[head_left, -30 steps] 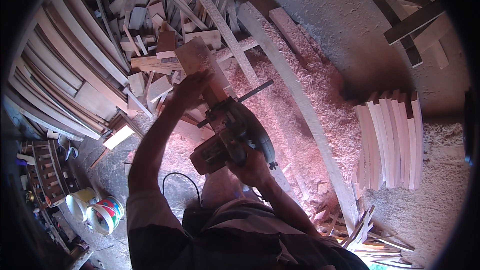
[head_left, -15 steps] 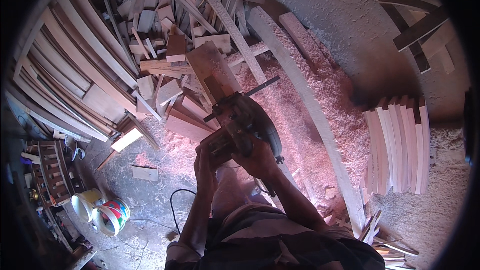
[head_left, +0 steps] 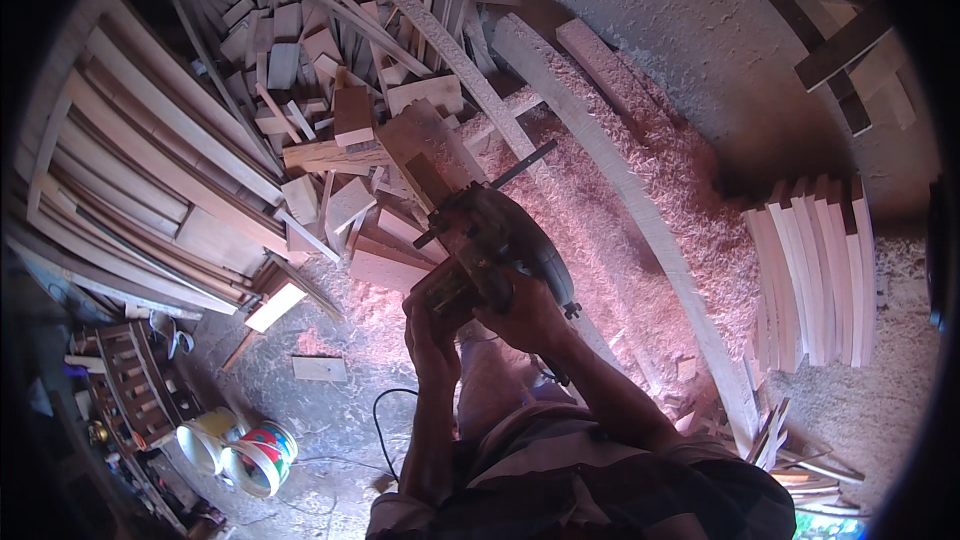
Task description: The person uses a circular saw to cut a long plank of wood into shorter pieces. After each cut, the person stacks the cut pieces on a nearby pile.
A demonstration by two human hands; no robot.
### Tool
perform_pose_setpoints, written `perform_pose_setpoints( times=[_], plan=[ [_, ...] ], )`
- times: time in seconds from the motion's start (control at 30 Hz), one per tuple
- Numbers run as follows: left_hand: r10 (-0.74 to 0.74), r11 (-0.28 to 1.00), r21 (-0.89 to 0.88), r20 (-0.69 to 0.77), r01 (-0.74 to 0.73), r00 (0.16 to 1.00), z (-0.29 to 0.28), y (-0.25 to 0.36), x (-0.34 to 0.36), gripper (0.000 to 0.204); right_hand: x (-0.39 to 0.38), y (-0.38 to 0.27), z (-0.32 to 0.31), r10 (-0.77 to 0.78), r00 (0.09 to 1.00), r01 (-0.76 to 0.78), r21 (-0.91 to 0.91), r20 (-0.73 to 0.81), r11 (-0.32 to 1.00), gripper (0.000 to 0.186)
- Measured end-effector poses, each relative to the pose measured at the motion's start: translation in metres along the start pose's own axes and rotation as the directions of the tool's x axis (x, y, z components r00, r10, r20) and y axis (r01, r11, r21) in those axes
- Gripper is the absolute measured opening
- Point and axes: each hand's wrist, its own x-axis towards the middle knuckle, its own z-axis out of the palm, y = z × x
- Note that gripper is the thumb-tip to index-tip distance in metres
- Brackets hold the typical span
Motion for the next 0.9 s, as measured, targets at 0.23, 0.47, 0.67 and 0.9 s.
perform_pose_setpoints(
  times=[0.23,0.47,0.67,0.9],
  plan=[
    [0.008,1.000,0.027,0.007,-0.008,1.000,0.005,0.011,0.019,0.043,0.018,-0.005,0.007,-0.056,0.997,0.056,0.019,-0.044,0.998,0.060],
    [-0.041,0.999,0.021,0.014,0.040,0.999,0.009,0.020,0.032,0.047,0.036,-0.009,0.012,-0.064,0.997,0.066,0.041,-0.032,0.997,0.057],
    [-0.029,0.999,0.030,-0.035,0.030,0.999,0.012,0.024,0.044,0.047,0.046,-0.011,0.012,-0.022,0.999,0.021,0.060,0.024,0.998,0.058],
    [-0.028,0.998,0.060,-0.013,0.028,1.000,0.012,0.029,0.059,0.048,0.065,-0.016,0.019,-0.060,0.998,0.060,0.068,-0.008,0.996,0.066]
  ],
)
